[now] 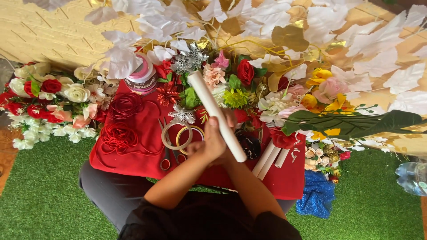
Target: Decorating paper tubes with ribbon and tape as part of flower packaging
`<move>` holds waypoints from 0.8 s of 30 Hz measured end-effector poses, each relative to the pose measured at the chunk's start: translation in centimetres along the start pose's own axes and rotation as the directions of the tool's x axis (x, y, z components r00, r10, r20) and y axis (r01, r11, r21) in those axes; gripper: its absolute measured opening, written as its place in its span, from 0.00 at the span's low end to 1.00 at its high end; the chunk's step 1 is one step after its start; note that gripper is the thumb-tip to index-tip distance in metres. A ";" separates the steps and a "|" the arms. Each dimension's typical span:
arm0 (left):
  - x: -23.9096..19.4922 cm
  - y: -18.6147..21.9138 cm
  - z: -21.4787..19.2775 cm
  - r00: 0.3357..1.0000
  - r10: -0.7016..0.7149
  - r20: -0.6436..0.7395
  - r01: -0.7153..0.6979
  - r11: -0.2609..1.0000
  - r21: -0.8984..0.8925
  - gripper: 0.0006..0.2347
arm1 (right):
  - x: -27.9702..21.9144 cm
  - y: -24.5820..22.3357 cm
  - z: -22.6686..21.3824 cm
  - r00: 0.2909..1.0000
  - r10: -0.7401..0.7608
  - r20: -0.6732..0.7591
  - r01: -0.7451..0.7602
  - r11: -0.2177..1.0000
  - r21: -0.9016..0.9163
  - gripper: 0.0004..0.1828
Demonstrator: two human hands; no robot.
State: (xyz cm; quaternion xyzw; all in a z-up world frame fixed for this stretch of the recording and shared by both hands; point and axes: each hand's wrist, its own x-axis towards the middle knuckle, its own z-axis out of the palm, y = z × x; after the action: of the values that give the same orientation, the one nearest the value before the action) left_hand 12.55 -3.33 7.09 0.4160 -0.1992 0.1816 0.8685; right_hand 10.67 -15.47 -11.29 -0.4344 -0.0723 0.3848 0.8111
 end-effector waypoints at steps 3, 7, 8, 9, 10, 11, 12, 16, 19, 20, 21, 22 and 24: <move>0.1 2.7 -2.9 0.998 0.002 -0.061 0.003 0.997 0.083 0.26 | 0.9 0.2 -0.7 0.999 0.014 0.044 -0.016 0.999 0.039 0.21; -0.6 4.9 -7.3 0.971 -0.109 -0.211 0.136 0.984 0.118 0.27 | -0.9 -6.5 8.4 0.999 -0.030 -0.027 0.023 0.977 -0.211 0.21; -0.8 5.5 -8.5 0.970 -0.078 -0.232 0.115 0.981 0.154 0.26 | -1.1 -7.4 10.5 0.997 -0.069 -0.020 0.054 0.908 -0.415 0.18; -1.0 6.1 -9.7 0.967 -0.046 -0.252 0.096 0.977 0.190 0.25 | -1.3 -8.3 12.5 0.994 -0.105 -0.005 0.081 0.796 -0.599 0.17; -1.4 6.1 -11.1 0.967 -0.046 -0.249 0.095 0.977 0.189 0.25 | -1.3 -8.9 14.4 0.994 -0.107 -0.006 0.083 0.796 -0.600 0.17; -1.7 6.1 -12.5 0.960 -0.034 -0.279 0.085 0.981 0.173 0.25 | -1.3 -9.5 16.4 0.987 -0.162 -0.019 0.094 0.657 -0.748 0.20; -2.1 6.1 -14.0 0.950 -0.021 -0.310 0.075 0.984 0.160 0.24 | -1.2 -9.9 18.4 0.976 -0.216 -0.018 0.093 0.493 -0.865 0.25; -3.3 7.0 -16.2 0.927 0.009 -0.376 0.045 0.990 0.135 0.22 | -0.8 -9.2 19.8 0.968 -0.239 -0.071 0.007 0.308 -0.951 0.25; -3.9 7.4 -17.0 0.897 0.088 -0.433 0.072 0.938 0.339 0.24 | 0.1 -6.6 17.5 0.961 -0.262 -0.088 -0.047 0.158 -0.986 0.20; -4.0 7.3 -17.3 0.896 0.108 -0.432 0.079 0.916 0.392 0.24 | 0.1 -6.1 17.1 0.955 -0.281 -0.096 -0.055 0.150 -0.987 0.17; -4.0 7.1 -17.6 0.894 0.128 -0.429 0.085 0.892 0.444 0.24 | 0.2 -5.6 16.6 0.948 -0.300 -0.103 -0.062 0.143 -0.988 0.13; -4.3 6.5 -18.2 0.894 0.130 -0.428 0.082 0.892 0.444 0.24 | 0.0 -5.5 16.7 0.948 -0.301 -0.101 -0.061 0.140 -0.988 0.13; -4.7 5.2 -19.3 0.881 0.133 -0.454 0.112 0.875 0.472 0.24 | -0.3 -5.7 16.8 0.942 -0.317 -0.110 -0.069 0.139 -0.988 0.13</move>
State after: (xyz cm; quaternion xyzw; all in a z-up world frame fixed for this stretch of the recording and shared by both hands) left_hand 9.80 14.43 -2.95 0.5618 0.0682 0.3263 0.7572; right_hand 6.03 -6.67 3.36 -0.9003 -0.2200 0.1055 0.3604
